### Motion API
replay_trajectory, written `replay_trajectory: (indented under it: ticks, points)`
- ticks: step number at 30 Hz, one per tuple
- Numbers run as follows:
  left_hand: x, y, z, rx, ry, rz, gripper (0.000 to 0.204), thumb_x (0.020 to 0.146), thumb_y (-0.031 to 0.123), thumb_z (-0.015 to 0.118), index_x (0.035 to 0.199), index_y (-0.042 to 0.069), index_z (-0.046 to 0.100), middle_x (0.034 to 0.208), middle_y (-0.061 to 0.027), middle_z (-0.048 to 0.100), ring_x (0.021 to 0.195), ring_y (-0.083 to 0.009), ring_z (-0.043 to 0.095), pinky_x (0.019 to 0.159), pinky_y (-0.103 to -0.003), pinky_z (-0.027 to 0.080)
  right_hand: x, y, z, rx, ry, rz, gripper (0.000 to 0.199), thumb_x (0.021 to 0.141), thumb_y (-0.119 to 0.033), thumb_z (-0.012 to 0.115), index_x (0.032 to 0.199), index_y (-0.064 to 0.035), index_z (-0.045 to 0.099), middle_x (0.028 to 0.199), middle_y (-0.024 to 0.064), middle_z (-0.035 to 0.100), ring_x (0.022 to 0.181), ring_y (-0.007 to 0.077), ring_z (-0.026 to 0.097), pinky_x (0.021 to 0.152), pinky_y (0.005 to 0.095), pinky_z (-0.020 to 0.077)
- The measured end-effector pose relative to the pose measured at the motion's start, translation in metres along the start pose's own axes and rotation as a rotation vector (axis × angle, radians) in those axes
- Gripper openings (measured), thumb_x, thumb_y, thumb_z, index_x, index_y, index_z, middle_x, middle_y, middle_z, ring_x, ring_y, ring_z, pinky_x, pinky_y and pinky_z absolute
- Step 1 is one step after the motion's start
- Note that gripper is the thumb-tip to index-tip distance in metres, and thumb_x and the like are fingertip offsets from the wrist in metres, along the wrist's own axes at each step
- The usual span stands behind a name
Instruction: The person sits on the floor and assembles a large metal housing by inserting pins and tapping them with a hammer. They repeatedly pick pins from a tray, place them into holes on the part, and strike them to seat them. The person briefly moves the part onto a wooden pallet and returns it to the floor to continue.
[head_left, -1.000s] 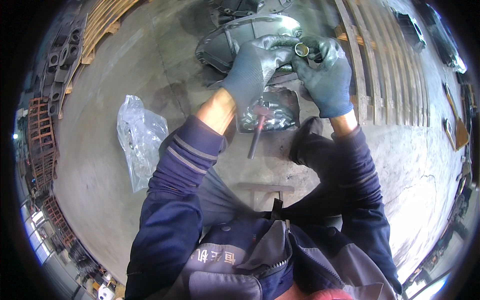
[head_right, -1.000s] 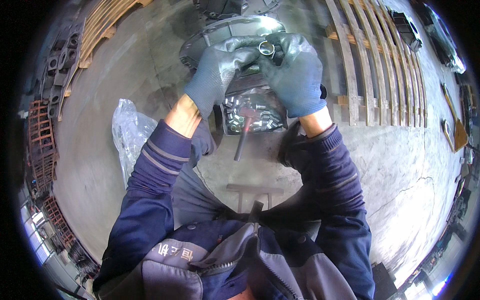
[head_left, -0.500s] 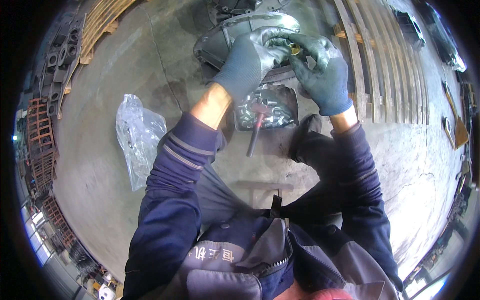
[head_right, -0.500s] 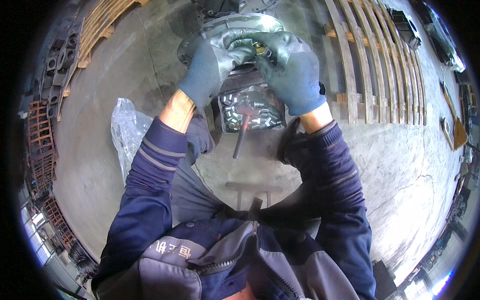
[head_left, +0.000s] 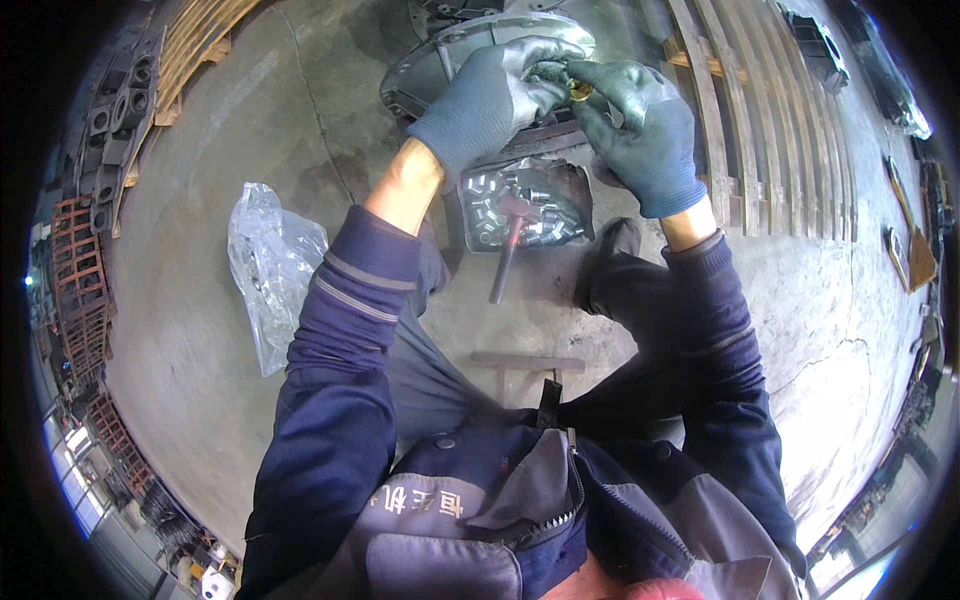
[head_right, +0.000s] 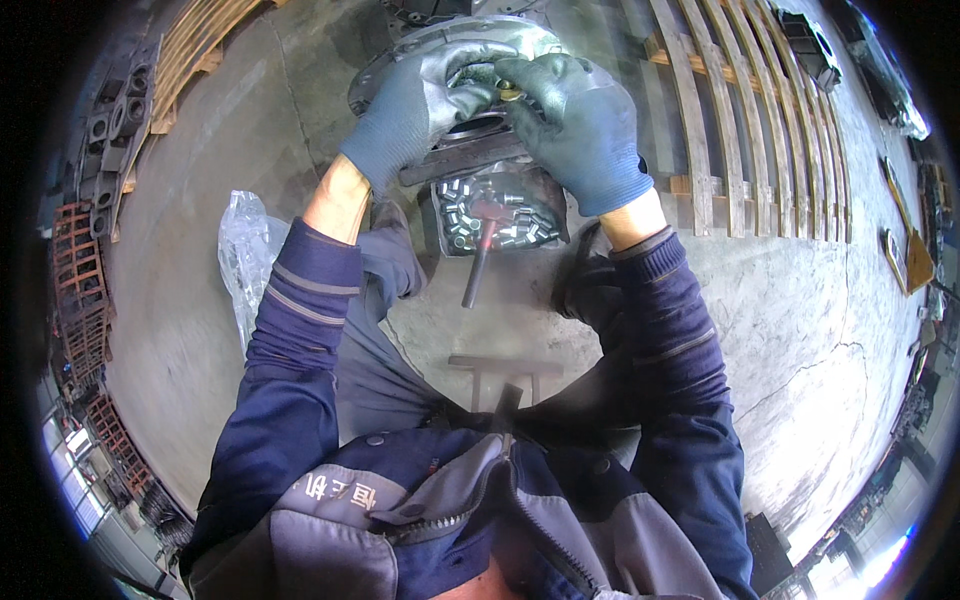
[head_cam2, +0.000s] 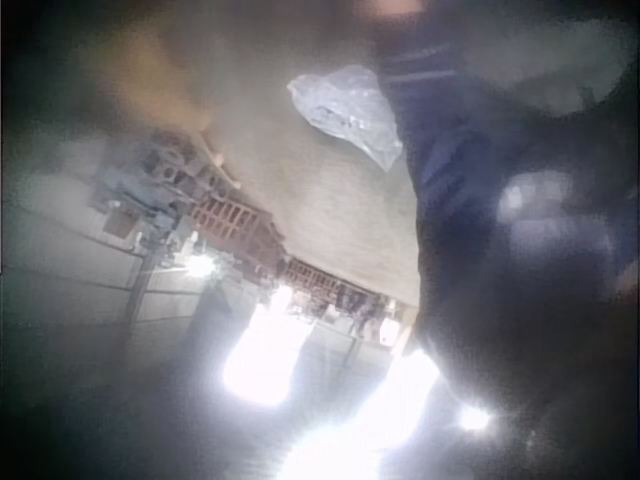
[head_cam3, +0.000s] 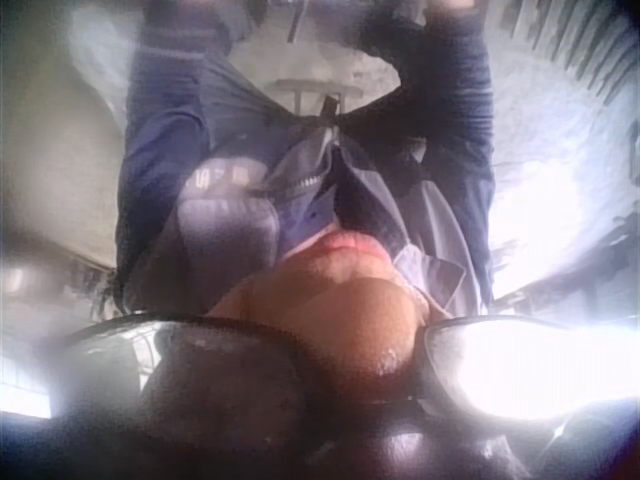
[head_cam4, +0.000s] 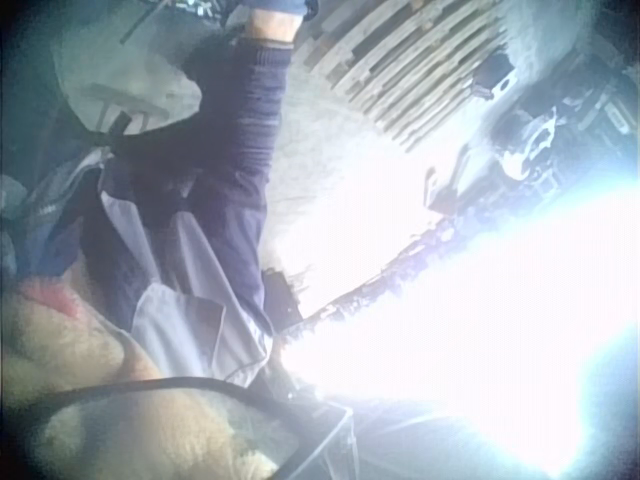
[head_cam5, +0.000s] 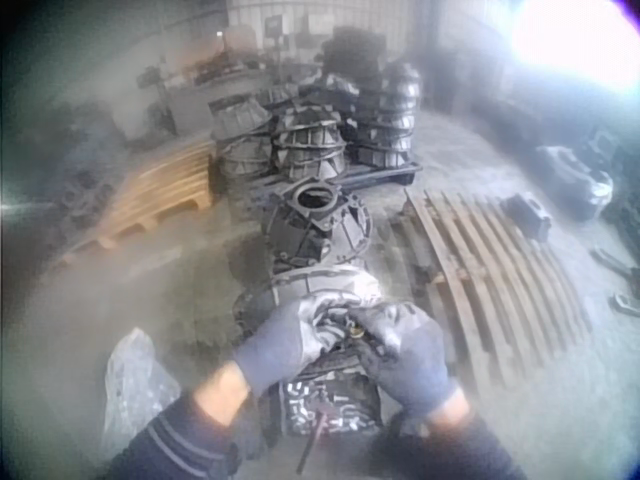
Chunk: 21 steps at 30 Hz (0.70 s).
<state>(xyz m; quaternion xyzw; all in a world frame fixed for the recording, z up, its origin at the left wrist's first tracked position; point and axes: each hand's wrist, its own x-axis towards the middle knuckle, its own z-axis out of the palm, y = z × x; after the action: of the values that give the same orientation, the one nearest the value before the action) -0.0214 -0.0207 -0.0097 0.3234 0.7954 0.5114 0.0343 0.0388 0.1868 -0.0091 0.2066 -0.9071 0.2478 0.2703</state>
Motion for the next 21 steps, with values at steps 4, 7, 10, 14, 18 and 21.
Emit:
replay_trajectory:
  ticks: [4, 7, 10, 14, 18, 21]
  points:
    - [0.001, -0.002, -0.002, -0.190, -0.092, -0.056, 0.043, 0.089, 0.007, 0.075, 0.131, 0.006, 0.067, 0.120, -0.0099, 0.073, 0.105, -0.0185, 0.068, 0.098, -0.033, 0.053, 0.000, -0.001, -0.002, -0.071, -0.029, -0.029, 0.033, 0.084, -0.026, 0.078, 0.117, -0.0228, 0.075, 0.100, 0.0120, 0.071, 0.090, 0.0328, 0.067, 0.077, 0.0442, 0.0555]
    - [0.002, -0.003, -0.003, -0.186, -0.116, -0.035, 0.043, 0.089, 0.005, 0.074, 0.131, 0.004, 0.066, 0.118, -0.0090, 0.073, 0.103, -0.0183, 0.067, 0.097, -0.032, 0.052, 0.000, 0.000, -0.003, -0.044, -0.063, -0.039, 0.031, 0.084, -0.027, 0.078, 0.115, -0.0223, 0.076, 0.098, 0.0111, 0.071, 0.091, 0.0320, 0.068, 0.076, 0.0437, 0.0559]
    - [0.002, -0.001, -0.006, -0.117, -0.154, -0.008, 0.036, 0.097, 0.013, 0.067, 0.131, 0.001, 0.064, 0.116, -0.0096, 0.072, 0.103, -0.0176, 0.065, 0.095, -0.033, 0.051, -0.001, 0.000, -0.004, -0.039, -0.066, -0.060, 0.030, 0.085, -0.027, 0.078, 0.115, -0.0224, 0.077, 0.097, 0.0107, 0.072, 0.091, 0.0320, 0.067, 0.076, 0.0436, 0.0559]
    - [0.003, 0.002, -0.005, -0.191, -0.190, -0.120, 0.038, 0.093, -0.003, 0.063, 0.132, -0.004, 0.063, 0.114, -0.0076, 0.072, 0.103, -0.0114, 0.059, 0.091, -0.030, 0.050, -0.002, 0.003, -0.004, -0.074, -0.075, -0.056, 0.032, 0.084, -0.029, 0.079, 0.116, -0.0227, 0.077, 0.099, 0.0093, 0.072, 0.091, 0.0312, 0.068, 0.077, 0.0433, 0.0560]
    - [0.005, 0.005, 0.000, -0.235, -0.186, -0.068, 0.037, 0.094, -0.002, 0.062, 0.131, -0.003, 0.064, 0.111, -0.0078, 0.072, 0.102, -0.0119, 0.061, 0.088, -0.029, 0.051, -0.004, 0.009, -0.002, -0.065, -0.040, -0.091, 0.032, 0.083, -0.030, 0.080, 0.115, -0.0223, 0.077, 0.100, 0.0086, 0.073, 0.091, 0.0300, 0.068, 0.078, 0.0419, 0.0565]
    - [0.013, 0.000, -0.002, -0.094, -0.086, 0.054, 0.035, 0.093, 0.000, 0.063, 0.128, -0.002, 0.065, 0.109, -0.0105, 0.073, 0.095, -0.0145, 0.065, 0.083, -0.031, 0.054, -0.014, 0.021, -0.003, -0.020, -0.041, -0.007, 0.032, 0.083, -0.030, 0.081, 0.114, -0.0213, 0.077, 0.102, 0.0088, 0.073, 0.092, 0.0294, 0.069, 0.079, 0.0405, 0.0567]
